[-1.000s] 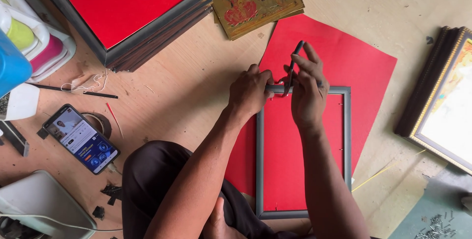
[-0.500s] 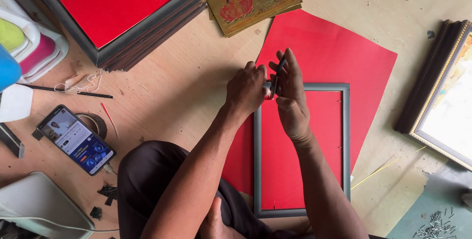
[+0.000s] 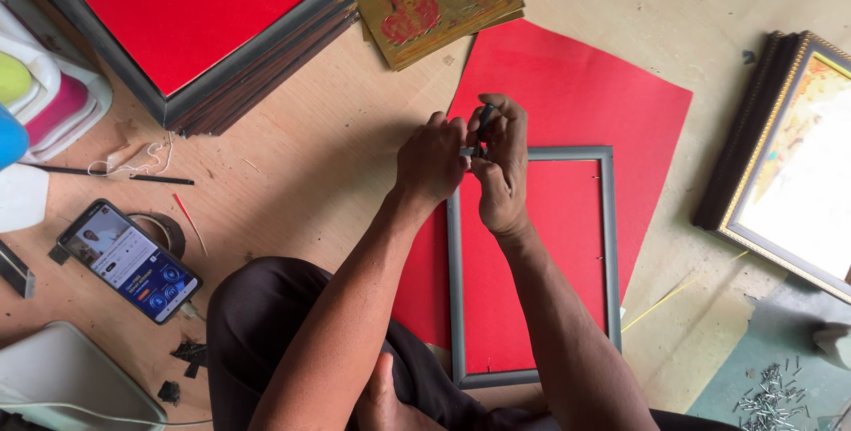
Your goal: The recorder is cleaning religious art prints and glass, placing them into frames, and securing them using a manual staple tacker.
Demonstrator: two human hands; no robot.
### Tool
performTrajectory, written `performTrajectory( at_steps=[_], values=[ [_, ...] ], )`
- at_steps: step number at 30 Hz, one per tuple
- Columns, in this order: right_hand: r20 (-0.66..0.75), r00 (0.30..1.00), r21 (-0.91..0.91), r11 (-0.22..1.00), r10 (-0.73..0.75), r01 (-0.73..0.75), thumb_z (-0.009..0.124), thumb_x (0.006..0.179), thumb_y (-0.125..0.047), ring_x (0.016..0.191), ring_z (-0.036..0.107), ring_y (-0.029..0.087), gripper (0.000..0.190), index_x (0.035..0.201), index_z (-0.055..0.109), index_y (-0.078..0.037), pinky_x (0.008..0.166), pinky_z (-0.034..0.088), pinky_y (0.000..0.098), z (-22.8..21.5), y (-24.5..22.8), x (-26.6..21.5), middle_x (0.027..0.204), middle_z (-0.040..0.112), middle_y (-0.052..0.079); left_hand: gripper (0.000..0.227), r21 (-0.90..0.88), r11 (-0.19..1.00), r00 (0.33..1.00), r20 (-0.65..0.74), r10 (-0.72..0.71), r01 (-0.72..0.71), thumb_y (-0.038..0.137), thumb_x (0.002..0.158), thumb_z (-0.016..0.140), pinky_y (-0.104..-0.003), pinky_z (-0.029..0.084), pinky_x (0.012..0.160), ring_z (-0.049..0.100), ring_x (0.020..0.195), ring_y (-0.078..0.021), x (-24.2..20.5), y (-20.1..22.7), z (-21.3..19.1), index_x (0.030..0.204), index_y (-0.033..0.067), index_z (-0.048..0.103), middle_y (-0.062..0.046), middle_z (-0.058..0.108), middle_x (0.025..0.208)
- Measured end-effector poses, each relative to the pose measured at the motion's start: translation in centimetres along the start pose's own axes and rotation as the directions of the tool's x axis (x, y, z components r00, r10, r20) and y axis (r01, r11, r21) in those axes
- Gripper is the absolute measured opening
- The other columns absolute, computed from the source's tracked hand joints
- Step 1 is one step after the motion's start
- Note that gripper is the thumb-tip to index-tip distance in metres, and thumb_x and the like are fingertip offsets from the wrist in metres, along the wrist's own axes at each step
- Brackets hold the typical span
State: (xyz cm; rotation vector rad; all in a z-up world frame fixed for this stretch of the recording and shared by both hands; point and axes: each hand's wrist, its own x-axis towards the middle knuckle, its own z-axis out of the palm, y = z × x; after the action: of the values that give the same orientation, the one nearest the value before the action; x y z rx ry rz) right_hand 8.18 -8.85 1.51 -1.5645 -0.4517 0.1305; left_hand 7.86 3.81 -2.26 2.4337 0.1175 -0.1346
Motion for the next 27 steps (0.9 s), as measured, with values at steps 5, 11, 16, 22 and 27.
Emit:
performTrajectory(
  at_steps=[5, 11, 16, 22, 27],
  values=[
    [-0.031, 0.999, 0.014, 1.0, 0.009, -0.009, 0.046, 0.081, -0.014, 0.106, 0.053, 0.021, 0.074, 0.154, 0.038, -0.007, 0.097, 0.051, 0.0338, -1.2, -0.5, 0.2, 0.12, 0.052, 0.011, 0.028, -0.034, 0.996, 0.994, -0.08, 0.075, -0.078, 0.018, 0.08, 0.081, -0.05, 0.055, 0.075, 0.067, 0.094, -0.0357, 0.3, -0.7, 0.7, 0.095, 0.0081, 0.06, -0.014, 0.063, 0.101],
    [-0.224, 0.953, 0.597, 0.802, 0.204, -0.032, 0.044, 0.1, -0.025, 0.13, 0.058, 0.039, 0.066, 0.159, 0.017, -0.021, 0.106, 0.052, 0.0572, -10.5, -6.7, -3.8, 0.147, 0.042, 0.02, 0.03, -0.096, 0.995, 0.993, -0.114, 0.028, -0.039, 0.024, 0.079, 0.084, -0.05, 0.054, 0.075, 0.066, 0.095, -0.0328, -0.6, 0.8, 0.7, 0.098, 0.0119, 0.064, -0.01, 0.065, 0.103],
    [-0.392, 0.843, 0.526, 0.841, 0.368, -0.123, 0.051, 0.101, -0.035, 0.096, 0.054, 0.023, 0.068, 0.16, 0.043, 0.0, 0.101, 0.046, 0.0451, -31.7, -7.1, -17.2, 0.135, 0.056, 0.015, 0.043, 0.088, 0.993, 0.995, -0.041, 0.086, -0.082, 0.038, 0.07, 0.09, -0.052, 0.045, 0.085, 0.059, 0.097, -0.0293, -0.8, 5.6, 0.9, 0.097, 0.0131, 0.069, -0.008, 0.063, 0.098],
    [-0.739, 0.632, -0.388, 0.621, 0.233, -0.681, 0.069, 0.114, -0.024, 0.062, 0.044, 0.02, 0.036, 0.144, 0.063, -0.006, 0.046, 0.032, 0.0302, -51.0, -5.3, -38.2, 0.077, 0.051, 0.02, 0.033, 0.118, 0.989, 0.986, -0.132, 0.103, -0.087, 0.038, 0.08, 0.087, -0.056, 0.04, 0.094, 0.06, 0.103, -0.0289, 1.6, 7.1, 5.2, 0.095, 0.0158, 0.07, -0.005, 0.066, 0.099],
    [-0.736, 0.635, -0.63, 0.103, 0.234, -0.769, 0.085, 0.089, -0.04, 0.072, 0.07, 0.032, 0.059, 0.134, 0.071, -0.005, 0.066, 0.054, 0.0416, -51.6, -1.3, -47.5, 0.097, 0.073, 0.022, 0.031, 0.075, 0.992, 0.979, -0.171, 0.111, -0.099, 0.033, 0.075, 0.088, -0.056, 0.041, 0.089, 0.061, 0.099, -0.0314, 0.9, 7.2, 4.2, 0.092, 0.0147, 0.07, -0.007, 0.067, 0.097]
  ],
)
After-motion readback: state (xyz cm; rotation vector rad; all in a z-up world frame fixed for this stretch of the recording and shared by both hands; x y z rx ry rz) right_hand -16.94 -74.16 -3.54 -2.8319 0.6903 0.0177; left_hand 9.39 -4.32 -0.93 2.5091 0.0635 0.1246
